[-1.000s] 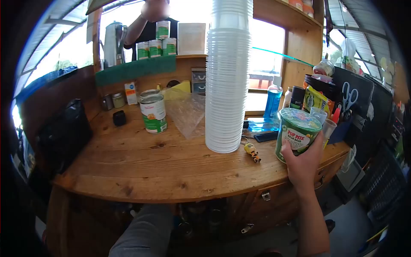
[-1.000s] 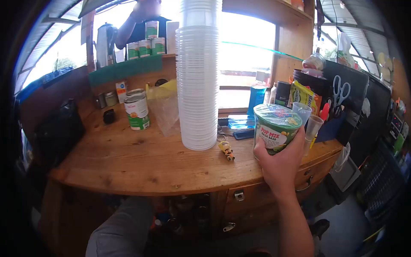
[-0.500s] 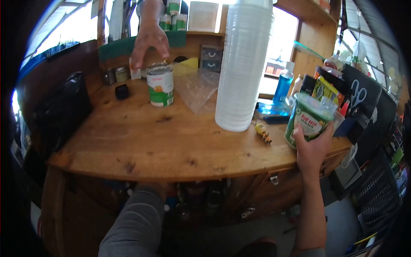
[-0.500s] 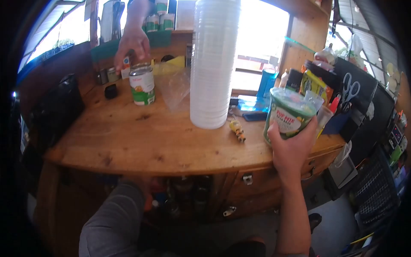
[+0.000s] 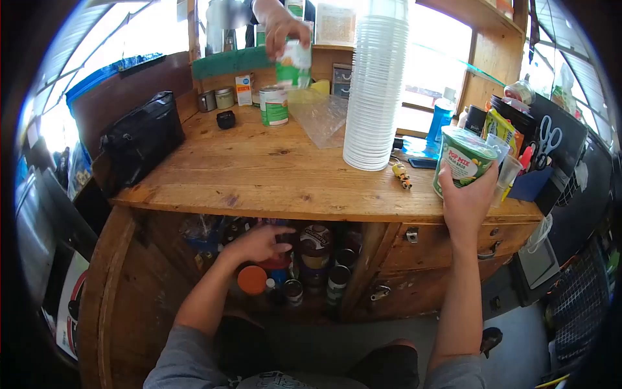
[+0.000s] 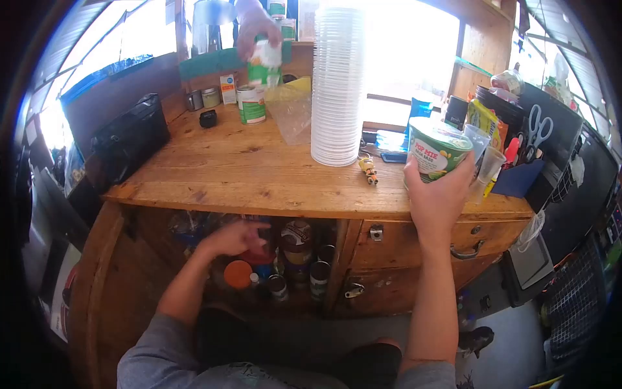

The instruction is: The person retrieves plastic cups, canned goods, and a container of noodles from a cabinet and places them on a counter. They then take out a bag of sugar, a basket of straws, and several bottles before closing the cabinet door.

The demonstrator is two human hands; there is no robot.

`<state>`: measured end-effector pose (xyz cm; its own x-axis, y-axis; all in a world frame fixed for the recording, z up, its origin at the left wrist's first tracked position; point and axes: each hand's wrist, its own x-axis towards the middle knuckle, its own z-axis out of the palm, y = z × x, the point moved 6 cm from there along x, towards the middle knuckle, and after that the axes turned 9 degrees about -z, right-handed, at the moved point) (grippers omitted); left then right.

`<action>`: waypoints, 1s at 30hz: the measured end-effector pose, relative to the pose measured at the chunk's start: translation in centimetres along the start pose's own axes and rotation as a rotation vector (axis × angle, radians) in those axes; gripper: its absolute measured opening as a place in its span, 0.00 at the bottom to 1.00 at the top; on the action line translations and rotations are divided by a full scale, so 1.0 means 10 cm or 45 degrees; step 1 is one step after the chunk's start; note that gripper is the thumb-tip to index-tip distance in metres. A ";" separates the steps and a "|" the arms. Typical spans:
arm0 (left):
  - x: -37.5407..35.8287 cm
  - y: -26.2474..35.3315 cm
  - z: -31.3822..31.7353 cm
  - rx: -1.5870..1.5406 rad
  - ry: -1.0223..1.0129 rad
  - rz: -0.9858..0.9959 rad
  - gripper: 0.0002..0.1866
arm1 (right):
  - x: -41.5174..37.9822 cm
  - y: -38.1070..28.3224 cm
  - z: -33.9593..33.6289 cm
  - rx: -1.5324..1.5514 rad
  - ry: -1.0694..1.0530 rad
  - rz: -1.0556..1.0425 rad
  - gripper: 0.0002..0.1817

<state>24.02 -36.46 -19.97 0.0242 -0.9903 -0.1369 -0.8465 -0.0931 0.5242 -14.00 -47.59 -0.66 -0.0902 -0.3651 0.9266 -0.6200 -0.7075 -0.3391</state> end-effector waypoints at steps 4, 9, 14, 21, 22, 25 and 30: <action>-1.06 0.59 -0.44 -0.308 0.237 0.241 0.29 | 0.00 0.00 -0.01 -0.044 0.000 -0.009 0.48; -1.61 0.30 -0.62 -1.251 0.483 0.552 0.27 | 0.01 0.01 -0.01 0.017 0.009 0.001 0.50; -1.32 -0.19 -0.38 -1.103 0.689 0.048 0.24 | 0.00 0.06 0.00 -0.005 0.004 -0.007 0.51; -0.85 -0.07 0.10 -0.616 0.586 0.001 0.20 | 0.02 0.07 -0.02 0.074 0.000 -0.002 0.54; -0.81 -0.01 0.13 -0.282 0.578 -0.027 0.19 | 0.02 0.12 -0.01 -0.021 0.031 -0.024 0.54; -0.71 -0.26 0.27 0.135 0.436 -0.180 0.20 | 0.03 0.16 0.03 -0.032 -0.007 0.035 0.53; -1.09 -0.69 0.07 -0.095 0.766 -0.467 0.20 | 0.06 0.21 0.08 -0.014 -0.052 -0.041 0.47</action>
<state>29.18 -24.94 -22.68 0.6086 -0.7768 0.1614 -0.6893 -0.4169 0.5924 -14.76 -49.74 -0.96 -0.0379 -0.3668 0.9295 -0.6309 -0.7126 -0.3069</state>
